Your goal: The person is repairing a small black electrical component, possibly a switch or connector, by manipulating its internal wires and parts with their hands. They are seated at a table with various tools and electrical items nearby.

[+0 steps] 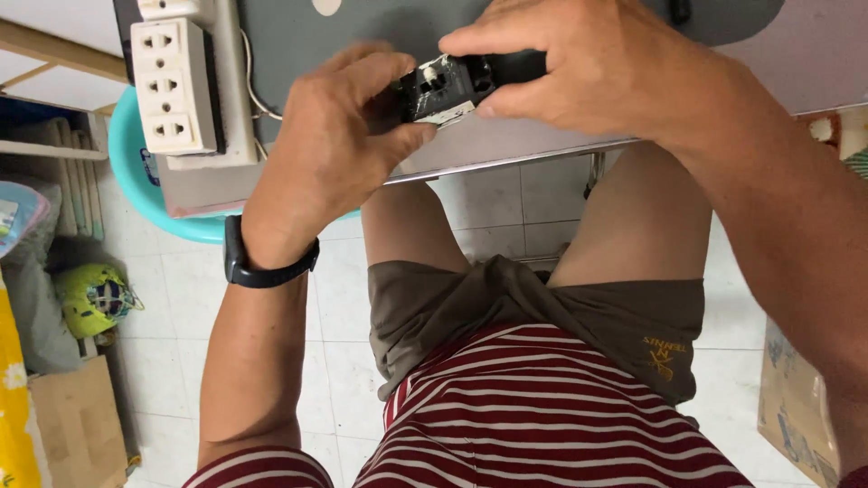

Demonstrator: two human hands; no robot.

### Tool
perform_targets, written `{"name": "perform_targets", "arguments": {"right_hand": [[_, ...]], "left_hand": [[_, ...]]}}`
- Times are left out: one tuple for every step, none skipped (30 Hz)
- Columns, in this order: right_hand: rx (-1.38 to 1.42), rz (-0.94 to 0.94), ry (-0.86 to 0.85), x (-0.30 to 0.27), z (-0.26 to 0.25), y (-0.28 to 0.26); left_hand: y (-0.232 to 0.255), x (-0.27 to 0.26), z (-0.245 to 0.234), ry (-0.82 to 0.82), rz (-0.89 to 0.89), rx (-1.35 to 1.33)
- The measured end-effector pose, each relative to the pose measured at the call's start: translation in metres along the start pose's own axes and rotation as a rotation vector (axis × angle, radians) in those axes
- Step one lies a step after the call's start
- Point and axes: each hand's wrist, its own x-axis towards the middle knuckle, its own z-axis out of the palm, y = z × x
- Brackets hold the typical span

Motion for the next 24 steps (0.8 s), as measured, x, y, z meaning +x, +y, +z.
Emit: {"name": "perform_targets", "arguments": {"right_hand": [[0.010,0.017,0.005,0.001,0.001,0.000],[0.014,0.012,0.004,0.002,0.001,-0.003],[-0.028,0.042,-0.010,0.003,0.000,-0.005],[-0.072,0.078,-0.024,0.002,-0.001,-0.008],[-0.070,0.080,-0.025,0.003,0.000,-0.009],[-0.036,0.071,-0.025,0.005,0.000,-0.010],[-0.003,0.063,-0.024,0.006,0.000,-0.011],[-0.003,0.064,-0.020,0.006,-0.001,-0.011],[-0.029,0.040,-0.015,0.007,-0.001,-0.010],[-0.048,0.014,-0.013,0.008,0.002,-0.010],[-0.042,0.013,-0.013,0.007,0.005,-0.010],[-0.052,0.036,-0.017,0.007,0.005,-0.009],[-0.063,0.059,-0.021,0.007,0.004,-0.009],[-0.067,0.056,-0.022,0.004,0.009,-0.004],[-0.087,-0.008,0.035,0.002,0.013,0.002],[-0.102,-0.073,0.091,-0.001,0.019,0.007],[-0.101,-0.076,0.089,-0.001,0.022,0.010],[-0.143,-0.068,0.120,-0.001,0.027,0.014],[-0.184,-0.060,0.151,-0.002,0.030,0.018],[-0.186,-0.064,0.159,-0.001,0.032,0.018],[-0.174,-0.091,0.190,-0.001,0.034,0.018],[-0.161,-0.118,0.218,0.001,0.035,0.018],[-0.163,-0.122,0.223,0.000,0.037,0.019],[-0.158,-0.128,0.232,-0.001,0.039,0.021]], "left_hand": [[0.002,-0.001,-0.001,0.003,-0.004,-0.003],[0.001,0.000,-0.001,0.004,-0.009,0.000],[-0.001,0.000,-0.001,-0.014,-0.043,0.037],[-0.002,0.001,0.001,-0.035,-0.074,0.069],[-0.002,0.001,-0.001,-0.037,-0.075,0.068],[-0.002,0.002,-0.003,-0.051,-0.098,0.085],[-0.001,0.003,-0.005,-0.066,-0.120,0.101],[-0.001,0.007,-0.002,-0.068,-0.117,0.103],[-0.001,0.011,0.000,-0.075,-0.099,0.108],[-0.002,0.012,0.002,-0.083,-0.088,0.115],[-0.002,0.011,0.003,-0.087,-0.093,0.118],[-0.002,0.013,0.003,-0.100,-0.159,0.116],[-0.002,0.016,0.002,-0.113,-0.225,0.114],[-0.004,0.018,0.003,-0.108,-0.224,0.114],[-0.007,0.020,0.003,-0.131,-0.240,0.174],[-0.009,0.021,0.003,-0.156,-0.259,0.235],[-0.011,0.022,0.002,-0.154,-0.262,0.236],[-0.013,0.023,0.002,-0.180,-0.238,0.256],[-0.015,0.025,0.001,-0.207,-0.214,0.276],[-0.017,0.025,0.002,-0.205,-0.210,0.283],[-0.018,0.026,0.002,-0.211,-0.216,0.288],[-0.020,0.026,0.002,-0.216,-0.223,0.292],[-0.017,0.028,0.000,-0.213,-0.221,0.298],[-0.014,0.028,-0.002,-0.235,-0.272,0.275]]}}
